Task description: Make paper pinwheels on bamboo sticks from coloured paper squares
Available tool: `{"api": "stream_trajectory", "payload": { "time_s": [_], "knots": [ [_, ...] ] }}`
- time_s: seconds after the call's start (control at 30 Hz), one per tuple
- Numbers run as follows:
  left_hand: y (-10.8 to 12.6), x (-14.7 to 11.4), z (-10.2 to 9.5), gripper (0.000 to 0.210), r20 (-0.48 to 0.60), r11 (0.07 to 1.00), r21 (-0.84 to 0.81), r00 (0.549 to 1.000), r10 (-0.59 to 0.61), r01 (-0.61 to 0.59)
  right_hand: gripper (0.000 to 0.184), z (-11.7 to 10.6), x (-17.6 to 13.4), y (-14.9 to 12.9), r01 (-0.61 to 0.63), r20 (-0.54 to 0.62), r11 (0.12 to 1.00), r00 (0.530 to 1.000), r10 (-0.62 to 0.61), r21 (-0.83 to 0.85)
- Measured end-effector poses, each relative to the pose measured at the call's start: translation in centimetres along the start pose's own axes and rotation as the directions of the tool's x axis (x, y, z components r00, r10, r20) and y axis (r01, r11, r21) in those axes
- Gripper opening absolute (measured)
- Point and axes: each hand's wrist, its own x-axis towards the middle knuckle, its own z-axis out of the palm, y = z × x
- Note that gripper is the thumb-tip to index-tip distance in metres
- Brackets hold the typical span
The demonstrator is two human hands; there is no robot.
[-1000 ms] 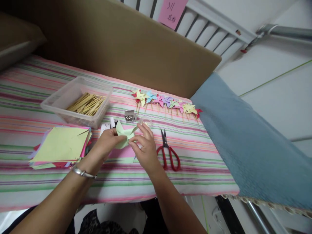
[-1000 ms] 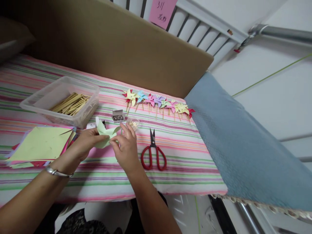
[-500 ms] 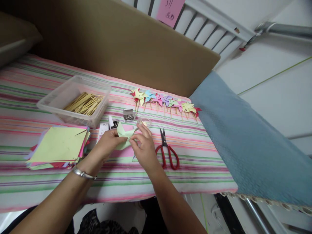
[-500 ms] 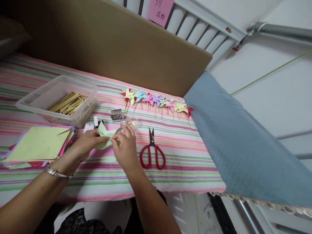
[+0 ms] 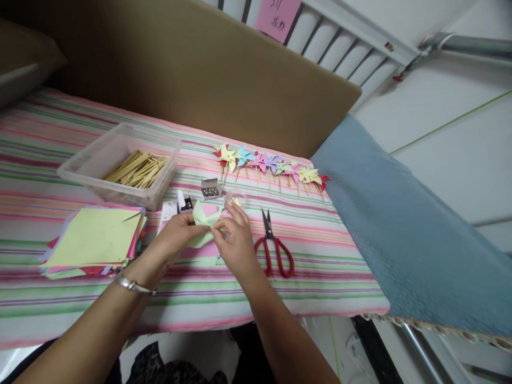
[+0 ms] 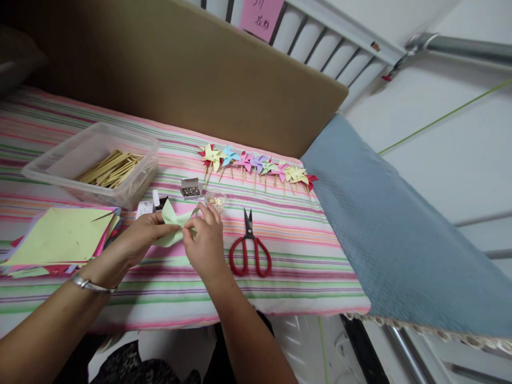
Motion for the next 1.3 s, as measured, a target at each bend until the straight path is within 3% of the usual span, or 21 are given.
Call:
{"api": "stream_trajectory", "payload": {
  "time_s": [0.13, 0.3, 0.43, 0.5, 0.57, 0.63, 0.7, 0.93, 1.1, 1.23, 1.3],
  "knots": [
    [-0.1, 0.0, 0.0, 0.026, 0.020, 1.000, 0.019, 1.000, 0.025, -0.025, 0.009, 0.2, 0.0, 0.1, -0.009, -0.009, 1.000, 1.000, 0.009, -0.007],
    [0.2, -0.1, 0.3, 0.025, -0.066, 0.999, 0.030, 0.997, 0.035, -0.033, 0.007, 0.1, 0.0, -0.3, -0.016, -0.018, 1.000, 1.000, 0.016, 0.024],
    [0.6, -0.2, 0.2, 0.019, -0.148, 1.000, -0.030, 0.989, 0.006, -0.011, 0.017, -0.3, 0.2, -0.5, -0.149, -0.118, 0.958, 0.976, 0.182, 0.245],
    [0.7, -0.2, 0.1, 0.017, -0.149, 0.998, -0.063, 0.989, -0.009, -0.001, 0.026, -0.5, 0.4, -0.4, -0.292, -0.066, 0.845, 0.932, 0.357, 0.448],
    [0.7, -0.3, 0.1, 0.018, -0.134, 0.996, -0.085, 0.991, -0.015, 0.004, 0.032, -0.4, 0.6, -0.3, -0.424, 0.098, 0.654, 0.875, 0.474, 0.626],
    [0.7, -0.4, 0.3, 0.019, -0.122, 0.996, -0.091, 0.992, -0.019, 0.008, 0.032, -0.2, 0.6, -0.3, -0.505, 0.276, 0.490, 0.841, 0.466, 0.710],
    [0.5, -0.4, 0.6, 0.020, -0.115, 0.995, -0.096, 0.993, -0.012, 0.001, 0.027, 0.1, 0.6, -0.2, -0.535, 0.374, 0.437, 0.835, 0.404, 0.723],
    [-0.3, -0.7, 1.6, 0.021, -0.104, 0.993, -0.116, 0.994, 0.015, -0.027, 0.013, 0.2, 0.3, 0.8, -0.542, 0.390, 0.523, 0.839, 0.379, 0.657],
    [0.2, -1.1, 2.0, 0.019, -0.097, 0.993, -0.109, 0.995, 0.027, -0.038, 0.014, -0.2, 0.4, 1.2, -0.510, 0.388, 0.577, 0.860, 0.332, 0.638],
    [1.9, -1.4, 0.6, 0.017, -0.163, 0.986, -0.108, 0.980, 0.112, -0.131, 0.020, -0.5, 0.6, 0.8, -0.451, 0.329, 0.519, 0.891, 0.314, 0.726],
    [3.3, -1.6, -0.8, 0.020, -0.237, 0.956, -0.162, 0.950, 0.203, -0.245, 0.023, -0.3, 0.7, 0.9, -0.424, 0.248, 0.555, 0.897, 0.366, 0.715]
  ]
}}
